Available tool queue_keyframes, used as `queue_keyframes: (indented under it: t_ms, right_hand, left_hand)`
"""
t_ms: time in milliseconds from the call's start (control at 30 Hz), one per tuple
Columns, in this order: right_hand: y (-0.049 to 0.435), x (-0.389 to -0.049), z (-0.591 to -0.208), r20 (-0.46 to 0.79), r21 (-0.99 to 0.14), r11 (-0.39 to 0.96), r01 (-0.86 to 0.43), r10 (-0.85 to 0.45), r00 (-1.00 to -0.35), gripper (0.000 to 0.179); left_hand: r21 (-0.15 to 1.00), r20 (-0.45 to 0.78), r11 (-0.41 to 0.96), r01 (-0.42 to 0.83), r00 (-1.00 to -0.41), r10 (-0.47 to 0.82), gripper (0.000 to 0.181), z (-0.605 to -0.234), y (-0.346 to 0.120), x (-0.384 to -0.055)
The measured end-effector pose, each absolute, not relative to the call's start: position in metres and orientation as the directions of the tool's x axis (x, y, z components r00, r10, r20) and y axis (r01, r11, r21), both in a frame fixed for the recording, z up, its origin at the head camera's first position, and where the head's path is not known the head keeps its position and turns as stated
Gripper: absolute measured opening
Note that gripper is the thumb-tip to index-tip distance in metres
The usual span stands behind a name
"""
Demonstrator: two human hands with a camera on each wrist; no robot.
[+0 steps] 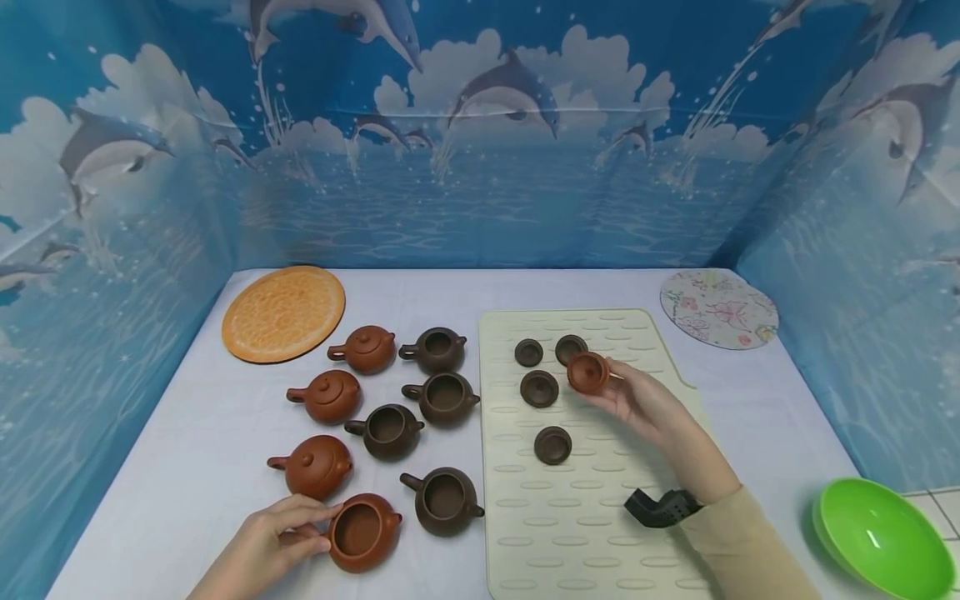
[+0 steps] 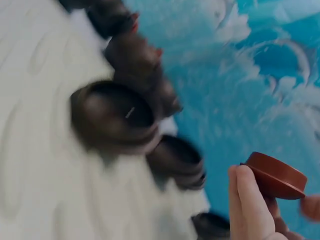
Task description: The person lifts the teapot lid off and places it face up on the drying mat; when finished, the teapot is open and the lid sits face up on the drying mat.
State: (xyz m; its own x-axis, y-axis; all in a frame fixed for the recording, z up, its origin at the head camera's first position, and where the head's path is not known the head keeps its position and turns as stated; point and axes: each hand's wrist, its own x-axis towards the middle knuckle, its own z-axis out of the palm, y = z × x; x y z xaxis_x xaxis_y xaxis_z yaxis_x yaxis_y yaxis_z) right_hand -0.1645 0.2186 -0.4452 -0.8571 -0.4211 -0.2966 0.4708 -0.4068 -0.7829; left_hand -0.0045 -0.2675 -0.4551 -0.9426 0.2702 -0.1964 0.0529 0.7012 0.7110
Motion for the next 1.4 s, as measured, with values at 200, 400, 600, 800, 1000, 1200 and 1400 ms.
queue_keyframes:
  t_ms: [200, 400, 600, 800, 1000, 1200, 1400]
  right_hand:
    - [0.225, -0.166, -0.462, -0.374, -0.896, -0.117, 0.429, -0.323, -0.869, 0.058]
    - [0.221, -0.165, -0.463, -0.358, -0.844, 0.467, 0.263, -0.125, -0.925, 0.064]
    - [0.216, -0.163, -0.462, -0.315, -0.709, 0.679, 0.192, -0.062, -0.947, 0.061]
    - [0.219, -0.162, -0.465, -0.31, -0.69, 0.696, 0.198, -0.037, -0.95, 0.062]
    - [0.223, -0.163, -0.465, -0.303, -0.7, 0.69, 0.184, -0.053, -0.952, 0.062]
    - [0.226, -0.163, -0.464, -0.264, -0.697, 0.702, 0.146, -0.061, -0.963, 0.062]
    - [0.22, -0.165, -0.452, -0.162, -0.696, 0.717, 0.046, -0.094, -0.982, 0.056]
  left_hand:
    - [0.718, -0.222, 0.695, 0.026, -0.939, 0.264, 0.034, -0.455, -0.268, -0.004]
    - [0.718, -0.205, 0.694, 0.046, -0.94, 0.274, 0.033, -0.455, -0.268, -0.005]
    - [0.713, -0.236, 0.701, 0.008, -0.939, 0.251, 0.034, -0.454, -0.268, -0.003]
    - [0.71, -0.213, 0.704, 0.02, -0.947, 0.241, 0.033, -0.453, -0.266, -0.002]
    - [0.693, -0.163, 0.718, 0.07, -0.955, 0.25, 0.034, -0.452, -0.264, -0.003]
    - [0.678, -0.185, 0.733, 0.06, -0.951, 0.249, 0.035, -0.452, -0.262, -0.002]
    - [0.603, -0.199, 0.798, 0.025, -0.963, 0.18, 0.033, -0.438, -0.262, -0.005]
